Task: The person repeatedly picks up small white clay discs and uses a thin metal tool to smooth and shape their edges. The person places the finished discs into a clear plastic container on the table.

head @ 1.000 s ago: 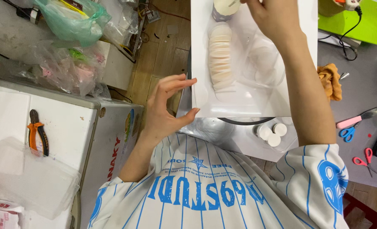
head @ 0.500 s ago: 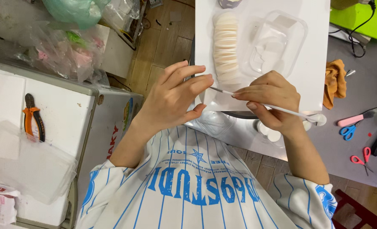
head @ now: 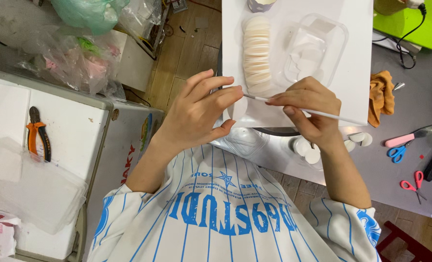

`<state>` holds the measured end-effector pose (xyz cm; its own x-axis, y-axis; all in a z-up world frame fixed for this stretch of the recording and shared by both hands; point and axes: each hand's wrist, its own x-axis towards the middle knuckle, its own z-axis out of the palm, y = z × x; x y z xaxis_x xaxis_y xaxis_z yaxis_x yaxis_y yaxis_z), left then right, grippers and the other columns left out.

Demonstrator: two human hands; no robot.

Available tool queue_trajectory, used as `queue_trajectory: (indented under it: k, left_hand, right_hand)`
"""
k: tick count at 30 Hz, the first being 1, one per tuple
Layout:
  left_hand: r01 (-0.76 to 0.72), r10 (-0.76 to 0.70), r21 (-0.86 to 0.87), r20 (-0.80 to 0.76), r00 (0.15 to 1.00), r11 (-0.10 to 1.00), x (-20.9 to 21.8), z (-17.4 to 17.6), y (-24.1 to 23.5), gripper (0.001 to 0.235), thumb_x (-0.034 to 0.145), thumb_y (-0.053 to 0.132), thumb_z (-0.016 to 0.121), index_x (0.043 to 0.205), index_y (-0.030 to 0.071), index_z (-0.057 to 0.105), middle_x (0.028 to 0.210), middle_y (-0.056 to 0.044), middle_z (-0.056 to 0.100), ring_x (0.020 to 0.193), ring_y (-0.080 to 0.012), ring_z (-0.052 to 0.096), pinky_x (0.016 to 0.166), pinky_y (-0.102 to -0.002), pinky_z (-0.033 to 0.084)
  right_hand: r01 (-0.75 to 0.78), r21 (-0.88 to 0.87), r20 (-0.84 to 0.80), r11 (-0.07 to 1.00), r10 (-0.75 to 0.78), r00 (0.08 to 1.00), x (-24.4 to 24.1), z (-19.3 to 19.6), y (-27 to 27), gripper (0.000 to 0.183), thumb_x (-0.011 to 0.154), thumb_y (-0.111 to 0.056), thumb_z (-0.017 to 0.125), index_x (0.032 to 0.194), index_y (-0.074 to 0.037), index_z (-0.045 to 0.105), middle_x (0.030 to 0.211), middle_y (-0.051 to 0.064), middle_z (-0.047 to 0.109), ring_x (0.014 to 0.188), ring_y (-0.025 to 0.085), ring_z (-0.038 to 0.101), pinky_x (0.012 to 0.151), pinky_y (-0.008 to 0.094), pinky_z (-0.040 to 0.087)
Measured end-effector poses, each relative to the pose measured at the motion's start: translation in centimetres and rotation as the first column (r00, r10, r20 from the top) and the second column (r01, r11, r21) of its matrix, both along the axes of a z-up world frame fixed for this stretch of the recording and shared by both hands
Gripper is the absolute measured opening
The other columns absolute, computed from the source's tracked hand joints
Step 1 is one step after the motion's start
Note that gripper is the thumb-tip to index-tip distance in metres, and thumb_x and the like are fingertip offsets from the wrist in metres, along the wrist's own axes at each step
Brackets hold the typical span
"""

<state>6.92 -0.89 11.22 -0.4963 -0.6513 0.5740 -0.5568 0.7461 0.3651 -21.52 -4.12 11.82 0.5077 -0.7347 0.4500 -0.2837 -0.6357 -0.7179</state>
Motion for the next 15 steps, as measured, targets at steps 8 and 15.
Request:
queue_trajectory:
  k: [8,15]
  left_hand:
    - [0.004,-0.004,-0.007,-0.046,0.999,1.000,0.2,-0.1,0.0,0.057,0.083,0.019,0.088,0.131,0.011,0.058,0.134,0.000,0.066,0.131,-0.0199,0.057,0.120,-0.047,0.042]
    - [0.258,-0.244,0.009,-0.294,0.924,0.966,-1.8,-1.7,1.2,0.057,0.088,0.026,0.090,0.128,0.014,0.051,0.135,0.000,0.069,0.131,-0.0205,0.059,0.119,-0.045,0.039]
  right_hand:
    - [-0.131,0.077,0.183,0.988,0.115,0.976,-1.4,-1.4,1.3,0.020,0.095,-0.017,0.063,0.101,-0.003,0.075,0.096,0.010,0.078,0.082,0.015,0.068,0.073,0.028,0.052]
    - [-0.263,0.509,0.468,0.820,-0.007,0.884,-1.5,-6.4,6.1,0.037,0.098,-0.024,0.078,0.119,-0.003,0.056,0.129,0.020,0.066,0.119,0.028,0.066,0.106,0.041,0.054]
